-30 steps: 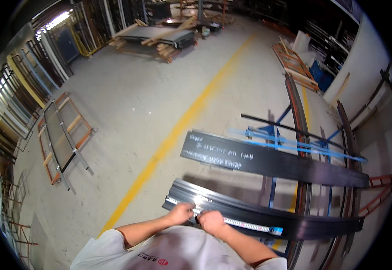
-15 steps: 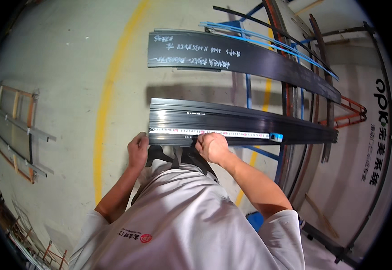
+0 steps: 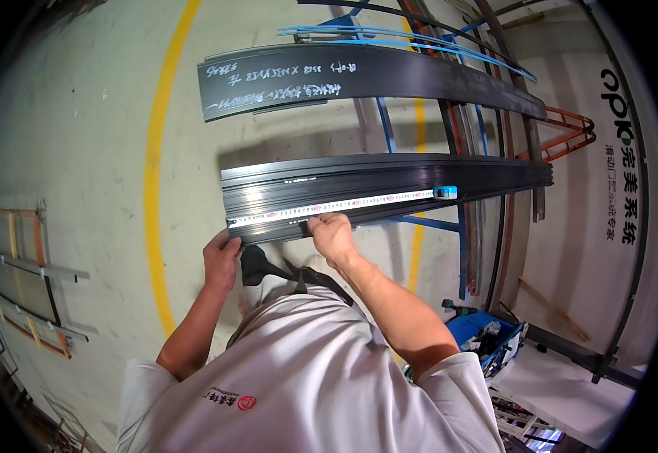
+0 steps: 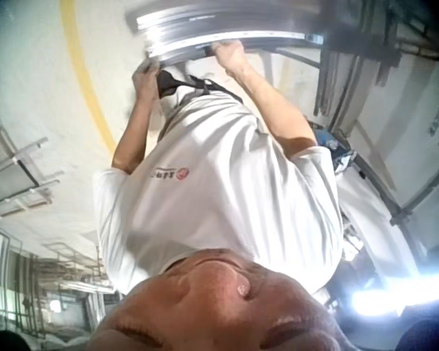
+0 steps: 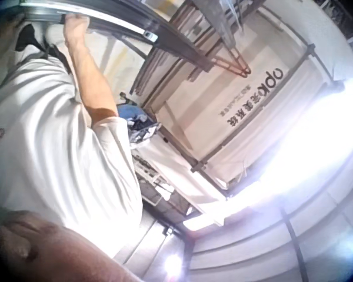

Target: The person measures a black metal profile using a tape measure and marks a point on it with a pen.

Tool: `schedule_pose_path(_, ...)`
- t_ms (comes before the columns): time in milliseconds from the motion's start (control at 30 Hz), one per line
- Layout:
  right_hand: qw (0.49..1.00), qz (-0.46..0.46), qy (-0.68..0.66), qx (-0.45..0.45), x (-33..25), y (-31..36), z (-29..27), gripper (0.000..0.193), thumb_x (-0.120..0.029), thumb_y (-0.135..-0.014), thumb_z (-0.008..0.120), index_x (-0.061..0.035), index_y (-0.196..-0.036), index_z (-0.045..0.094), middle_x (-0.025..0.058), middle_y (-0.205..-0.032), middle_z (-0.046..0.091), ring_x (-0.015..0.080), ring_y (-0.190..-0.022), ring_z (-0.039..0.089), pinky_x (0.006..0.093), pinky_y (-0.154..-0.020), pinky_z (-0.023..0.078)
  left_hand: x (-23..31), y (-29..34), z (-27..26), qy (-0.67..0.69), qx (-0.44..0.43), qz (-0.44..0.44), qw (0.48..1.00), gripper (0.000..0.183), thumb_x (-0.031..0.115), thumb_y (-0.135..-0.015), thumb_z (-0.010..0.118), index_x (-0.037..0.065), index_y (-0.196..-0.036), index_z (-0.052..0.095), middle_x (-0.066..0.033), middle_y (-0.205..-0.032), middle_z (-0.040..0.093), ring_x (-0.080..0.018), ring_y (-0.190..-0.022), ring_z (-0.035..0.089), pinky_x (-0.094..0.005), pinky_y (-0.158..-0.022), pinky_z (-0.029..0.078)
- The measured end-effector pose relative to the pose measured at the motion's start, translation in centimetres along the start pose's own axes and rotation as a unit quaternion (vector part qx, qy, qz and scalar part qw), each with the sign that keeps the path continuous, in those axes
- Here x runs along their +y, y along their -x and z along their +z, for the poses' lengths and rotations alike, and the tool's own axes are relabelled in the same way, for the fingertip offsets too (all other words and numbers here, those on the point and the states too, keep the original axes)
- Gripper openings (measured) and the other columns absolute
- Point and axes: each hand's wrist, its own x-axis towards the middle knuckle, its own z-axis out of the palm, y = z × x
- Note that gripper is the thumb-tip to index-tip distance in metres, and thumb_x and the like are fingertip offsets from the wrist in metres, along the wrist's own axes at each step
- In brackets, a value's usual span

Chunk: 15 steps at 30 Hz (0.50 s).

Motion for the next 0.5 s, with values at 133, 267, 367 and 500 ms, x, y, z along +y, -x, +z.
schedule_pose_path(133, 0.985, -0.155, 0.063, 0.031, 2.4, -2.1, 0.5, 0.028, -0.016, -0.09, 0.059, 0.0012, -0.07, 0.066, 0.0076, -0.063, 0.061, 0.0214, -0.055, 0.056, 0.0395, -0.048, 0.042, 1.0, 0.4, 1.0, 0.018, 0.003, -0.009, 1.0, 0.029, 0.003, -0.098, 0.056, -0.007, -0.125, 0.064, -0.0091, -0.11, 0.07, -0.014, -0.094, 0.065, -0.0293, -0.082, 0.052)
schedule_pose_path(267, 0.956, 0.079, -0.283, -0.023, -0.6, -0.1, 1.8, 0.027, -0.015, -0.091, 0.056, 0.0, -0.068, 0.059, 0.007, -0.053, 0.046, 0.0186, -0.042, 0.04, 0.0371, -0.039, 0.028, 0.9, 0.8, 1.6, 0.038, 0.047, 0.004, 0.998, 0.033, 0.005, -0.099, 0.056, -0.008, -0.129, 0.06, -0.0112, -0.115, 0.07, -0.0166, -0.098, 0.065, -0.0306, -0.086, 0.052)
schedule_pose_path(367, 0.954, 0.027, -0.298, 0.0, 1.7, -1.6, 3.2, 0.027, -0.014, -0.091, 0.056, 0.0011, -0.069, 0.061, 0.0095, -0.058, 0.052, 0.0212, -0.048, 0.047, 0.0387, -0.045, 0.036, 0.5, 0.6, 2.3, 0.057, 0.065, 0.016, 0.996, 0.035, 0.007, -0.1, 0.057, -0.008, -0.132, 0.058, -0.0123, -0.116, 0.069, -0.0178, -0.098, 0.066, -0.032, -0.087, 0.052)
schedule_pose_path(500, 0.978, -0.164, -0.119, 0.04, 2.2, -1.8, 4.0, 0.025, -0.021, -0.088, 0.062, -0.0002, -0.087, 0.075, 0.019, -0.084, 0.074, 0.0282, -0.067, 0.06, 0.0455, -0.072, 0.051, -0.6, 0.6, 1.5, 0.079, 0.065, 0.035, 0.994, 0.038, 0.008, -0.1, 0.058, -0.007, -0.134, 0.057, -0.0114, -0.117, 0.069, -0.0193, -0.099, 0.066, -0.0336, -0.088, 0.053)
